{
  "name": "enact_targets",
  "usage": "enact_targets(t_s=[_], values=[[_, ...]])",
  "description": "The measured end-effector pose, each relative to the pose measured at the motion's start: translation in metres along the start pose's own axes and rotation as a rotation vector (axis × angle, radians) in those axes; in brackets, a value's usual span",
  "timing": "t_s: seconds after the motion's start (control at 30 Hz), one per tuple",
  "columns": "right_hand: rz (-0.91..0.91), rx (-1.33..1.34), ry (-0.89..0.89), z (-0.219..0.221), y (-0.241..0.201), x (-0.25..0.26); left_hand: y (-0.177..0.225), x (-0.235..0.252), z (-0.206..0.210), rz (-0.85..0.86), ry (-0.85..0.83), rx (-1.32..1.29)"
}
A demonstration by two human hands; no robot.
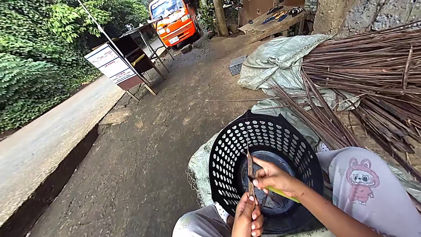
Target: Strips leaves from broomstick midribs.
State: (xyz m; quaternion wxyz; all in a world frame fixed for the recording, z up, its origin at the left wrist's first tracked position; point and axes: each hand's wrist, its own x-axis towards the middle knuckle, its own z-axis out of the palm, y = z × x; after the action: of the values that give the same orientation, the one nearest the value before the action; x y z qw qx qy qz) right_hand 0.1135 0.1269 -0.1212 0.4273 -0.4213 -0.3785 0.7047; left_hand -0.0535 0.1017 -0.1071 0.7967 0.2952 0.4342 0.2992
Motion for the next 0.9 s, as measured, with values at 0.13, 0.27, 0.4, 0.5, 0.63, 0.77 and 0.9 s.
enact_targets(t_s=[0.13,0.27,0.4,0.5,0.63,0.77,0.9], values=[[0.007,-0.008,0.059,0.0,-0.003,0.002,0.0,0.0,0.002,-0.014,0.01,0.011],[-0.049,-0.022,0.337,-0.013,-0.012,0.009,-0.004,-0.008,0.0,-0.008,-0.003,0.005],[0.077,-0.086,0.111,-0.025,-0.021,-0.004,-0.003,-0.013,-0.011,-0.012,-0.008,-0.033],[0.152,-0.096,-0.225,-0.018,-0.004,-0.009,-0.001,-0.005,-0.006,-0.049,-0.005,-0.004],[0.203,-0.048,-0.324,-0.015,0.006,-0.003,0.005,0.001,0.004,0.014,0.112,0.107],[0.21,-0.048,-0.283,-0.016,0.0,-0.004,0.006,0.008,0.004,0.08,0.116,0.159],[0.231,-0.079,-0.27,-0.018,-0.003,-0.002,0.005,0.012,0.011,0.113,0.156,0.155]])
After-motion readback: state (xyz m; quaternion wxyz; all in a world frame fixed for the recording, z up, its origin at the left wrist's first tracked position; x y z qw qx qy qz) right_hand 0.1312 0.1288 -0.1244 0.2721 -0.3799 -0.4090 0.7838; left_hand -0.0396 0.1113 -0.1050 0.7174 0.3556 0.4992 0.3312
